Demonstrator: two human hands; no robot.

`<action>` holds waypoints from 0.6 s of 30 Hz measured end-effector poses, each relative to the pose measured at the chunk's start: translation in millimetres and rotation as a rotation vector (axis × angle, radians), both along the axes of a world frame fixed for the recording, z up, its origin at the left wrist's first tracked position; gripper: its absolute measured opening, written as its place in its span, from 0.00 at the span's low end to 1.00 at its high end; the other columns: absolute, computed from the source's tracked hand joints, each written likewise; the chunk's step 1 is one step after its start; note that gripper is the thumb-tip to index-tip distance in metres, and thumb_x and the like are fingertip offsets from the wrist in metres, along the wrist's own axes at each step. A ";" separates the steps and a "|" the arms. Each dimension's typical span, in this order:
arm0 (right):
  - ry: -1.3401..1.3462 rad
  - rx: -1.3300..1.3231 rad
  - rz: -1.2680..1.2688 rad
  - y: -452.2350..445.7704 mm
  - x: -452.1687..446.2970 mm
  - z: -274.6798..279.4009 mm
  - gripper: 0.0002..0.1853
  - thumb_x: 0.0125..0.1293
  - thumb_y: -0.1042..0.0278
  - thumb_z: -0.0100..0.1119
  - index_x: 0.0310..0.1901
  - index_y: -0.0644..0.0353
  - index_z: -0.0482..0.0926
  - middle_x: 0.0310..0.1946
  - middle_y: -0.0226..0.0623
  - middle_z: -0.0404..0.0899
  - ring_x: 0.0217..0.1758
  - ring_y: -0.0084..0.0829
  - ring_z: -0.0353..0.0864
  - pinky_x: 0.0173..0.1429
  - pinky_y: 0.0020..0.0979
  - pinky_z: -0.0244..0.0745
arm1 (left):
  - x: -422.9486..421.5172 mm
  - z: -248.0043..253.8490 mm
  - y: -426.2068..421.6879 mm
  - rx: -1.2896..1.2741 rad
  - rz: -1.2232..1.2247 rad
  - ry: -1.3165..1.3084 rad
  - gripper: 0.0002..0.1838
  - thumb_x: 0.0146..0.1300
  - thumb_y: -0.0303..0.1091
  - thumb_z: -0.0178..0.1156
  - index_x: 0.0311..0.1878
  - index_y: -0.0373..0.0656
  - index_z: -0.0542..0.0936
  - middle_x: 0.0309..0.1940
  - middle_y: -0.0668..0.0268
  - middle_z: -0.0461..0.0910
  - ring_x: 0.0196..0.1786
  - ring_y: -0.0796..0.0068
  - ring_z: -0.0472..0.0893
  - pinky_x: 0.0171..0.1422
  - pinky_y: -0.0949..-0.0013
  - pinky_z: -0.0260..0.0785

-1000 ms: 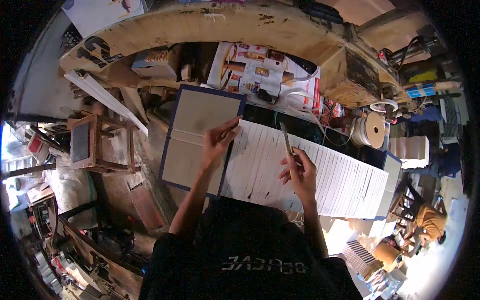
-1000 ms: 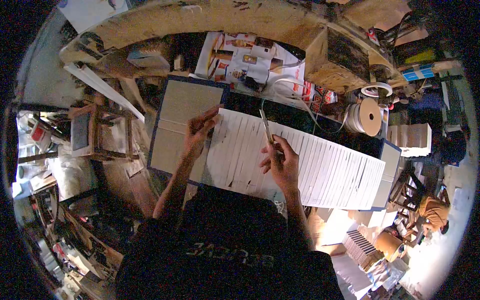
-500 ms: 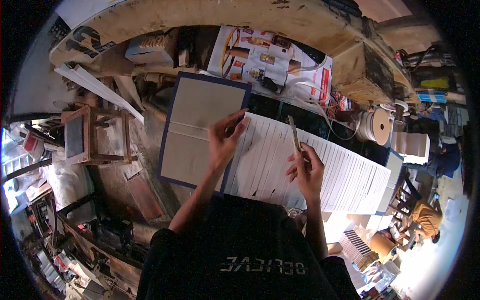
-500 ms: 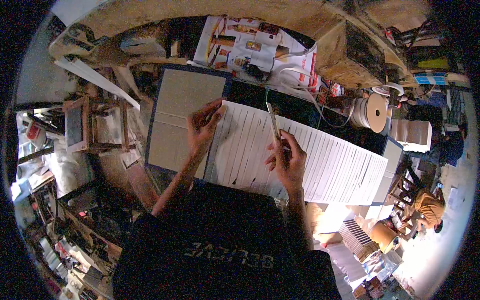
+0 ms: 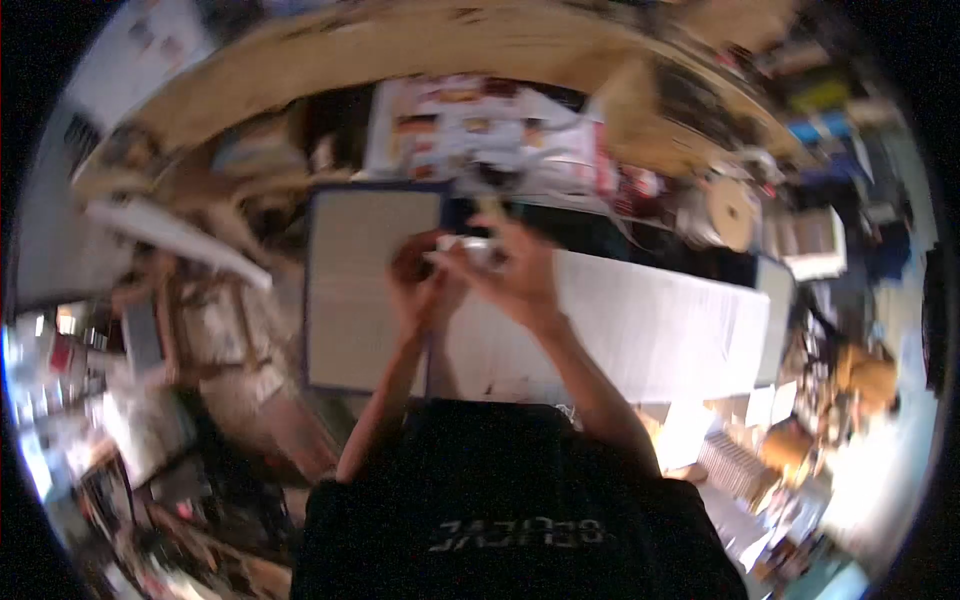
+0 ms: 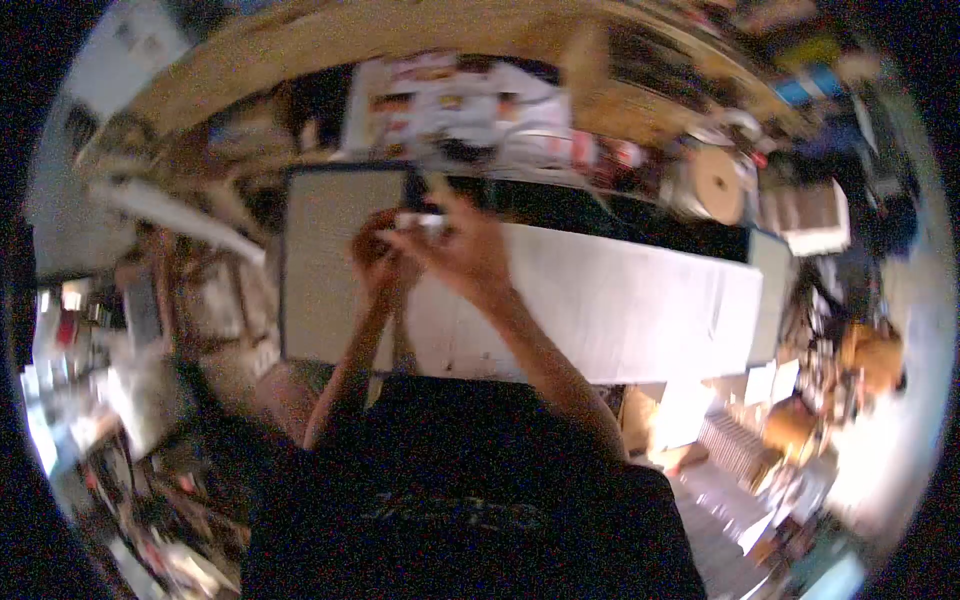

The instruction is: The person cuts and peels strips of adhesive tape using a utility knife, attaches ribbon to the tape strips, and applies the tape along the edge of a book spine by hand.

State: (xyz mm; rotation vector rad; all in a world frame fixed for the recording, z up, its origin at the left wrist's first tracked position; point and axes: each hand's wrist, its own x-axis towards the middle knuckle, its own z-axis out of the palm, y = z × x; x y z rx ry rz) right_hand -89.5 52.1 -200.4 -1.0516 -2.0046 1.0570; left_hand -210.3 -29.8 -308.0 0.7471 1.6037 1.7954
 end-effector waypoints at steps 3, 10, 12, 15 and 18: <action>-0.159 0.259 -0.019 15.8 -14.5 -52.2 0.13 0.55 0.62 0.72 0.34 0.62 0.83 0.24 0.47 0.82 0.26 0.45 0.84 0.33 0.42 0.78 | 1.2 14.4 -3.7 -0.106 -0.129 0.065 0.20 0.64 0.27 0.67 0.58 0.35 0.78 0.52 0.61 0.82 0.52 0.71 0.81 0.58 0.68 0.74; -0.024 0.062 0.002 25.3 19.2 -40.1 0.14 0.56 0.61 0.69 0.36 0.64 0.83 0.28 0.52 0.81 0.33 0.52 0.84 0.38 0.46 0.78 | -40.7 -3.9 -7.9 -0.006 -0.342 0.366 0.30 0.64 0.34 0.68 0.67 0.37 0.71 0.58 0.64 0.74 0.54 0.74 0.75 0.54 0.72 0.68; -0.061 0.142 0.063 12.9 20.9 -25.0 0.16 0.55 0.63 0.69 0.42 0.63 0.82 0.33 0.50 0.83 0.36 0.52 0.85 0.41 0.46 0.80 | -36.7 34.1 -7.6 -0.126 -0.440 0.170 0.35 0.62 0.34 0.69 0.70 0.38 0.67 0.62 0.64 0.70 0.59 0.71 0.72 0.59 0.69 0.65; -0.130 0.045 0.099 3.3 -1.0 -39.4 0.15 0.55 0.65 0.68 0.42 0.63 0.81 0.38 0.51 0.83 0.37 0.52 0.85 0.43 0.46 0.81 | -47.7 40.5 -3.6 -0.331 -0.598 0.224 0.36 0.67 0.38 0.64 0.74 0.39 0.62 0.69 0.60 0.65 0.68 0.66 0.68 0.67 0.64 0.63; -0.171 -0.085 0.053 5.8 -17.0 -40.9 0.14 0.59 0.62 0.69 0.39 0.64 0.82 0.31 0.47 0.82 0.35 0.46 0.84 0.42 0.47 0.79 | -57.9 26.2 -5.6 -0.287 -0.615 0.281 0.35 0.73 0.39 0.59 0.77 0.41 0.58 0.74 0.55 0.60 0.72 0.63 0.66 0.68 0.59 0.67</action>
